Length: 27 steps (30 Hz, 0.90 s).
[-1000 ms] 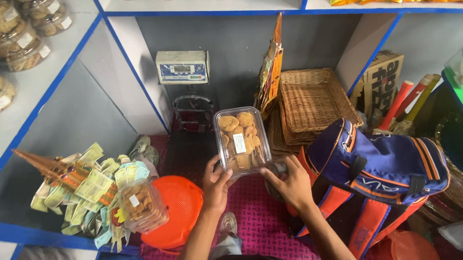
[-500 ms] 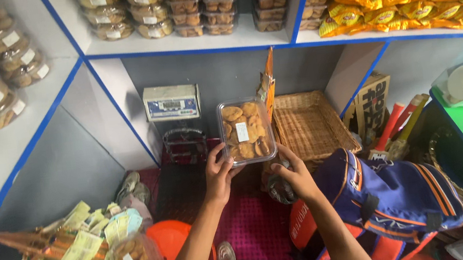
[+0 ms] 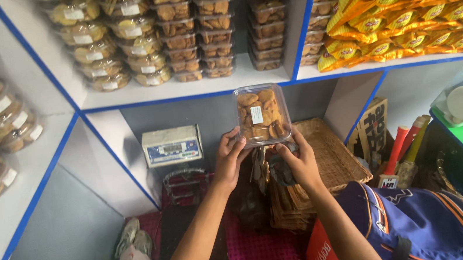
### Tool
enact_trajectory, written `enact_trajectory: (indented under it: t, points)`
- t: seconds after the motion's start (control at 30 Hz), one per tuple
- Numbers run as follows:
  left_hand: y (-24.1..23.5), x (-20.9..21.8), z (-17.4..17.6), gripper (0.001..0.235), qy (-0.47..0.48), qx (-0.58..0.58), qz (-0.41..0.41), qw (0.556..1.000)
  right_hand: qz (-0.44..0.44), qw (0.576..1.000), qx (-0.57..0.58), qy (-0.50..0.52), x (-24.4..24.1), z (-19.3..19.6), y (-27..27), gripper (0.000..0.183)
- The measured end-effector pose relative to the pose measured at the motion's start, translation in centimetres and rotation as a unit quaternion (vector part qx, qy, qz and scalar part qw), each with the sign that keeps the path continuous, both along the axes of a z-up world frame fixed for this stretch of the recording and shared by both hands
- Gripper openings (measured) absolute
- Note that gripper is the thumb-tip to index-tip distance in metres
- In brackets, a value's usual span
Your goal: The person takes plastic containers of cookies from a bakery shelf and then places them back onto the shelf.
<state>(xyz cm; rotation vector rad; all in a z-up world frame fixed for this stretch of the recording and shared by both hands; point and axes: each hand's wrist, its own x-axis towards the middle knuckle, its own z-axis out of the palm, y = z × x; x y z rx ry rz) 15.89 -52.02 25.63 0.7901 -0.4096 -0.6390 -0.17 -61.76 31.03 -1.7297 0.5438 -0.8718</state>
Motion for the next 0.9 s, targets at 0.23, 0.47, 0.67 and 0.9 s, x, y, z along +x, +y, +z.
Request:
enact_trajectory:
  t: [0.23, 0.47, 0.67, 0.9]
  points:
    - [-6.6, 5.1, 2.6, 0.061, -0.107, 0.016, 0.046, 0.993, -0.077, 0.996, -0.036, -0.021, 5.1, 1.9, -5.4, 0.064]
    - [-13.9, 10.1, 7.2, 0.068, -0.178, 0.014, 0.08, 0.981, -0.09, 0.991, -0.091, -0.043, 10.9, 4.8, -14.1, 0.064]
    - [-20.5, 13.5, 11.8, 0.068, -0.199, -0.002, 0.115, 0.973, -0.073, 0.988, -0.127, -0.058, 14.7, 9.6, -20.7, 0.06]
    - [-27.6, 18.0, 14.2, 0.068, -0.234, -0.013, 0.156, 0.96, -0.055, 0.987, -0.133, -0.071, 20.2, 10.6, -29.3, 0.055]
